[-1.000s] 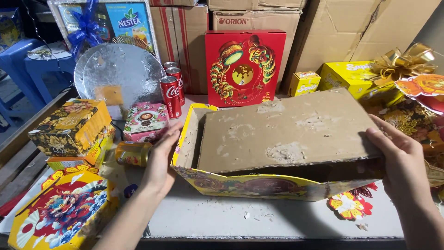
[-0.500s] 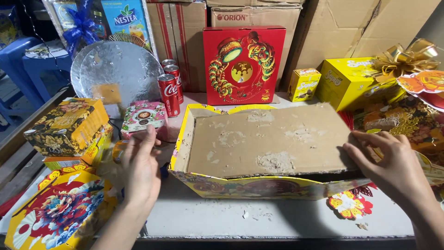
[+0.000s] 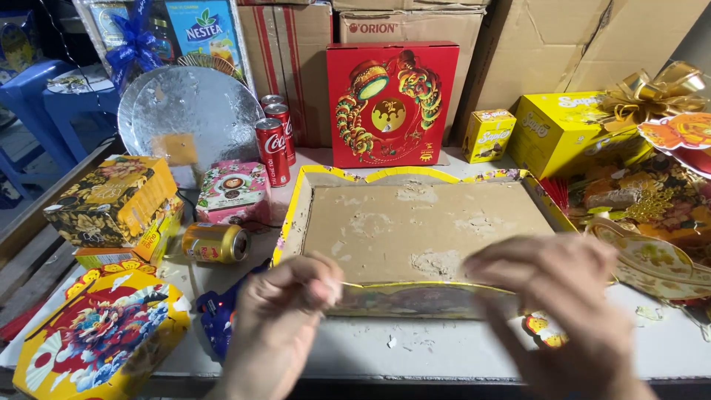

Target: Assembling a cardboard box structure using a hot glue gun to bond the pieces together

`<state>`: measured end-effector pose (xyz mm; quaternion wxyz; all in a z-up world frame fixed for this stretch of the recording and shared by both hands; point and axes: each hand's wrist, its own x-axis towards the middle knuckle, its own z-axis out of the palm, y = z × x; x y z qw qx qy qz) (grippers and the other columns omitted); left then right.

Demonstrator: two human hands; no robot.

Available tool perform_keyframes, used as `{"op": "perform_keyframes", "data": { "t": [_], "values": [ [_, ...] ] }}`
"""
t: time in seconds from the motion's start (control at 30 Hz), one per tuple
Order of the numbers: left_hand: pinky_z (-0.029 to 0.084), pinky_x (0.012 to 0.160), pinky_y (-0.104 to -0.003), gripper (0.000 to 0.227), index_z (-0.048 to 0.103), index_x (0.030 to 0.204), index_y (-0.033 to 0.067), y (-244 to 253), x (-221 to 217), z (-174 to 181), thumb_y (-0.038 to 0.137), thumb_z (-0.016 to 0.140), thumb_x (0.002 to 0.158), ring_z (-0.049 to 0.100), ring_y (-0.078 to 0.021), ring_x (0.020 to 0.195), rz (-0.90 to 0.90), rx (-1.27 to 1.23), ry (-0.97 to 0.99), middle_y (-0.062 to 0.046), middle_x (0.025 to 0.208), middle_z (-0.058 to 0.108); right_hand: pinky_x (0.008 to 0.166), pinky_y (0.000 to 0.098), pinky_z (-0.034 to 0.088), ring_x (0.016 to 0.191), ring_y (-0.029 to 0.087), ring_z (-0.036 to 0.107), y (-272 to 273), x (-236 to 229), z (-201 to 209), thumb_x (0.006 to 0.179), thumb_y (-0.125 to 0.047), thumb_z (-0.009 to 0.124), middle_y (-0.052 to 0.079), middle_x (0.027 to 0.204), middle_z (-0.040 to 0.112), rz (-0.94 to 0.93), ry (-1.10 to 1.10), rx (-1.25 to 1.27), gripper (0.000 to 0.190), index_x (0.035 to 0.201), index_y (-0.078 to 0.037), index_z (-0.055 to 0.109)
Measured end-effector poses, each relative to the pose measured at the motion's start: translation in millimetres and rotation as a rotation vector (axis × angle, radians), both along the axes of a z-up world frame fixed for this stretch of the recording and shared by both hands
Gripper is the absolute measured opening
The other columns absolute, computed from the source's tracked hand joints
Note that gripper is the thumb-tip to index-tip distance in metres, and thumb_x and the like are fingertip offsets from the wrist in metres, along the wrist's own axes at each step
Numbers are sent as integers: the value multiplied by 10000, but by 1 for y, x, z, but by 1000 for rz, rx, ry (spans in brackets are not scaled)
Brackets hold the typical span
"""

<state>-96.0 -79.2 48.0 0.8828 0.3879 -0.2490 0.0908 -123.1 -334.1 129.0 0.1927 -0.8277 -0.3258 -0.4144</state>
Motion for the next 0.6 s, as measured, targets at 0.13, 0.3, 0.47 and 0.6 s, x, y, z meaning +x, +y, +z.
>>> {"op": "perform_keyframes", "data": {
  "t": [0.13,0.3,0.47,0.6],
  "values": [
    [380,723,-309,182,692,870,-2,-23,-11,3,138,793,927,532,-202,766,-95,51,2,-117,819,596,901,289,456,891,127,732,26,-2,-15,908,-277,758,-29,1003,796,182,-90,-20,186,1070,-185,769],
    [487,800,-271,160,735,1038,51,-23,-16,21,155,615,1047,610,-106,886,-5,591,-52,5,930,695,906,357,464,920,193,704,27,3,-13,964,-311,697,85,1130,755,301,28,-1,347,1231,-89,698],
    [528,848,-257,153,687,1111,13,-30,-15,1,-1,601,986,625,-109,949,-316,462,159,-38,993,663,859,352,533,978,238,696,20,14,-24,993,-360,660,110,1181,713,473,48,-145,403,1293,-94,701],
    [446,1028,-257,89,676,1046,133,-28,-12,3,168,606,1088,559,-62,1100,-509,662,-53,78,1112,656,875,319,595,1013,215,711,4,0,0,1076,-282,553,59,1191,756,661,436,-186,364,1304,-57,726]
  ]
}}
